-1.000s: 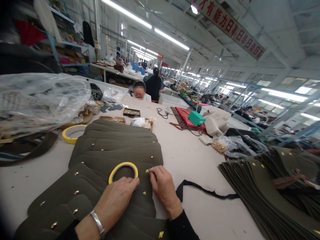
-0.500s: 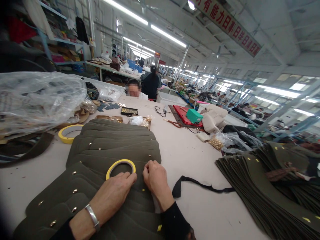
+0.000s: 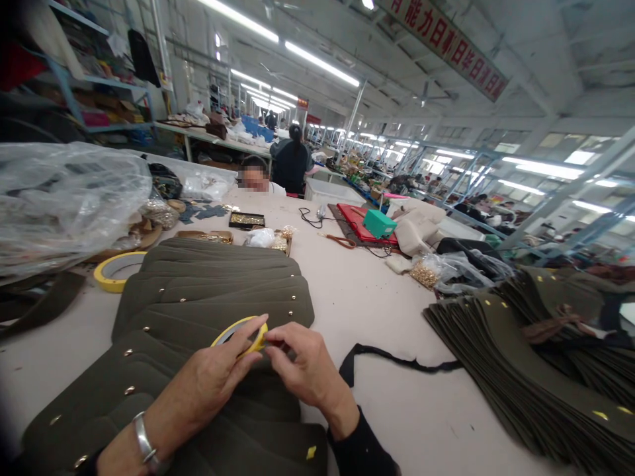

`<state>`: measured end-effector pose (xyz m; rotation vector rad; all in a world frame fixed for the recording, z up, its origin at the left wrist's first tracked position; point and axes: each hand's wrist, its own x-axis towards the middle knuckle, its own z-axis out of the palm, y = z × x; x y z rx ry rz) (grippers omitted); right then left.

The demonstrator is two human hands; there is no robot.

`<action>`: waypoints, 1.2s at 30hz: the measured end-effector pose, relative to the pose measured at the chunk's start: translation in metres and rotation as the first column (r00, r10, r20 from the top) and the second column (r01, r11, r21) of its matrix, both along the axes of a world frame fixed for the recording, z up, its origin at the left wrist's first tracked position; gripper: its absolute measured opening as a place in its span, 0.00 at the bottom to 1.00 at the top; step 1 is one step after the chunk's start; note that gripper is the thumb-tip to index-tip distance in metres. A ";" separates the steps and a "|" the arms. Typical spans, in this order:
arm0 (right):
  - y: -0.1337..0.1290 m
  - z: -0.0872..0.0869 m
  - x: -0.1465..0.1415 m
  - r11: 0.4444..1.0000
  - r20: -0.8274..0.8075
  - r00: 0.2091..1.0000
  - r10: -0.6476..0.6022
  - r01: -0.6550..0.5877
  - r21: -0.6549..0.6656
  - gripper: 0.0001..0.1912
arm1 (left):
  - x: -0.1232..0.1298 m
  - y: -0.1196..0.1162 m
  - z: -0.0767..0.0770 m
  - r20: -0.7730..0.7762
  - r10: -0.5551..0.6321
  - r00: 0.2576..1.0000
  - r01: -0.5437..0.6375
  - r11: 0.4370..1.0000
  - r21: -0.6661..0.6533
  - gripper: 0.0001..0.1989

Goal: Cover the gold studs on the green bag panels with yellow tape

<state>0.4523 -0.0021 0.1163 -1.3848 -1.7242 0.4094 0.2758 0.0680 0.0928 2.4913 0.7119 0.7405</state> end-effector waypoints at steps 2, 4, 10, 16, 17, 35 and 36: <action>-0.001 0.001 -0.003 0.999 0.052 0.999 0.006 -0.008 0.041 0.08 | 0.001 -0.002 0.000 -0.012 0.000 1.000 0.000 1.000 -0.010 0.24; -0.001 -0.001 -0.004 0.997 0.101 0.995 0.009 -0.017 0.079 0.07 | 0.002 -0.003 0.001 -0.022 0.000 1.000 -0.001 1.000 -0.010 0.22; 0.000 -0.011 -0.004 0.984 0.227 0.972 -0.058 0.018 0.175 0.08 | 0.003 -0.006 0.007 -0.058 -0.013 0.998 0.011 0.999 -0.035 0.15; -0.002 -0.011 -0.017 0.967 0.277 0.944 -0.180 0.118 0.227 0.08 | 0.002 -0.007 0.010 -0.101 0.059 0.993 -0.058 0.998 0.018 0.12; -0.002 -0.011 -0.019 0.967 0.226 0.953 -0.204 0.160 0.198 0.08 | 0.003 -0.008 0.010 -0.082 0.076 0.994 -0.072 0.996 0.045 0.12; 0.007 -0.050 0.047 0.774 -0.303 0.866 -0.397 0.138 -0.618 0.06 | 0.012 0.002 0.002 -0.417 0.125 0.900 -0.092 0.991 0.099 0.12; 0.006 -0.049 0.047 0.772 -0.274 0.888 -0.370 0.129 -0.623 0.06 | 0.012 0.002 0.002 -0.424 0.125 0.897 -0.089 0.991 0.104 0.12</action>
